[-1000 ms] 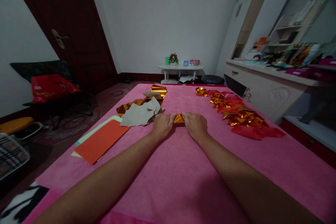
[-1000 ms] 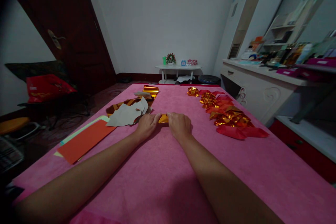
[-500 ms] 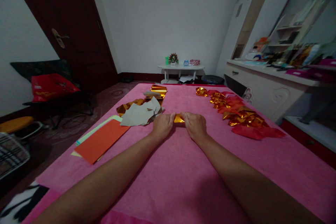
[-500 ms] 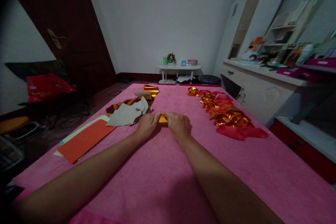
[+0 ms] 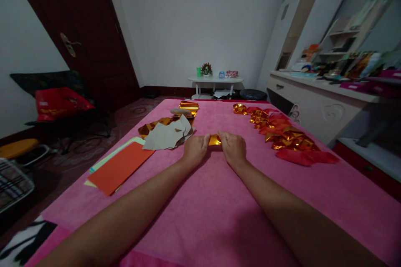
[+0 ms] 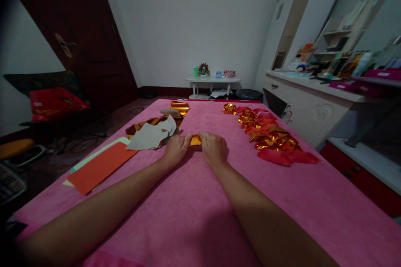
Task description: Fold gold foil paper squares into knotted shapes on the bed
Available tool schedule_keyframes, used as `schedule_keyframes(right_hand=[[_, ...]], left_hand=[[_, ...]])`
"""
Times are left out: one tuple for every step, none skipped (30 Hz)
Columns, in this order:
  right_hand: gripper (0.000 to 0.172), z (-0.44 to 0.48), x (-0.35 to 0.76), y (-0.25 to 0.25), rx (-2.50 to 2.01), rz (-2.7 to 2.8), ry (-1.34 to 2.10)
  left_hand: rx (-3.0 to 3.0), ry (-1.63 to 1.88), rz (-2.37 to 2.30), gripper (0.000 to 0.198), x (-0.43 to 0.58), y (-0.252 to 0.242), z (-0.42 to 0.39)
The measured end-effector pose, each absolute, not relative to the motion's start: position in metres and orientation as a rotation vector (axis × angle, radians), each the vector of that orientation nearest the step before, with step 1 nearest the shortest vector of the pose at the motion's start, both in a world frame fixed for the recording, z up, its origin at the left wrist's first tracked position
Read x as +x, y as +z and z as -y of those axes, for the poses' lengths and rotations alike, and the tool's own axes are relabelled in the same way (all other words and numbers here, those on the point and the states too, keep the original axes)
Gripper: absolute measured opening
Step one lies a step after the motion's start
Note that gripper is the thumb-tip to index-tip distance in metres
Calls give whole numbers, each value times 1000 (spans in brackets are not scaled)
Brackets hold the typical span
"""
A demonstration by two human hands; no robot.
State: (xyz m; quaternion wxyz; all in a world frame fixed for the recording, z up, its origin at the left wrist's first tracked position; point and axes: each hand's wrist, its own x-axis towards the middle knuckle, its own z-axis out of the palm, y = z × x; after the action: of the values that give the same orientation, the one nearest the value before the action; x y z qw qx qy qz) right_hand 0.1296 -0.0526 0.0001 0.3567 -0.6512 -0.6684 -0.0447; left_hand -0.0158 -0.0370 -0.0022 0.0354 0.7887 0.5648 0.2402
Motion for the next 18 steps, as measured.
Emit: schedule_keyframes(right_hand=[[48,53,130,0,-1656,1734,-113],[48,54,130,0,-1635,1736,-111],[48,54,130,0,-1619,1734,-109],[49,54,130,0,-1613,1724,-107],[49,53,130,0,-1617,1704,-108],[50,53,130,-1,-1630,1680,-107],[51,52,130,-1,-1646,1656,-106],[51,52,131,-1,-1662,1635,-106],[51,52,131,-1,-1671,1621,-107],[51,51,131,-1,-1673,1615,-112],[50,52,130,0,-1666,1618,-117],[50,52,130,0,-1655,1626,-120],[49,52,130,0,-1645,1635,-122],[49,53,129,0,-1636,1648,-119],[48,53,129,0,-1625,1661,-114],[48,53,128,0,-1615,1671,-108],[48,54,128,0,-1605,1675,-104],[48,54,127,0,-1595,1673,-104]], left_hand=[[2413,752,-1725,62,-16,-3,36],[2402,763,-1718,62,-16,-3,36],[2395,771,-1713,62,-15,-3,36],[2393,778,-1711,62,-15,-3,36],[2394,782,-1714,62,-14,-2,37],[2398,784,-1721,63,-13,-2,38],[2402,783,-1727,63,-12,-1,39],[2405,777,-1732,63,-12,-1,40],[2403,773,-1734,63,-11,0,41],[2398,772,-1732,63,-11,0,42],[2390,780,-1726,63,-11,0,42],[2380,793,-1718,63,-11,-1,41],[2364,808,-1712,63,-12,-1,40],[2343,820,-1707,62,-12,-2,39],[2319,828,-1704,62,-13,-3,37],[2294,835,-1703,61,-13,-3,35],[2270,842,-1702,61,-14,-4,34],[2254,848,-1697,61,-14,-4,32]])
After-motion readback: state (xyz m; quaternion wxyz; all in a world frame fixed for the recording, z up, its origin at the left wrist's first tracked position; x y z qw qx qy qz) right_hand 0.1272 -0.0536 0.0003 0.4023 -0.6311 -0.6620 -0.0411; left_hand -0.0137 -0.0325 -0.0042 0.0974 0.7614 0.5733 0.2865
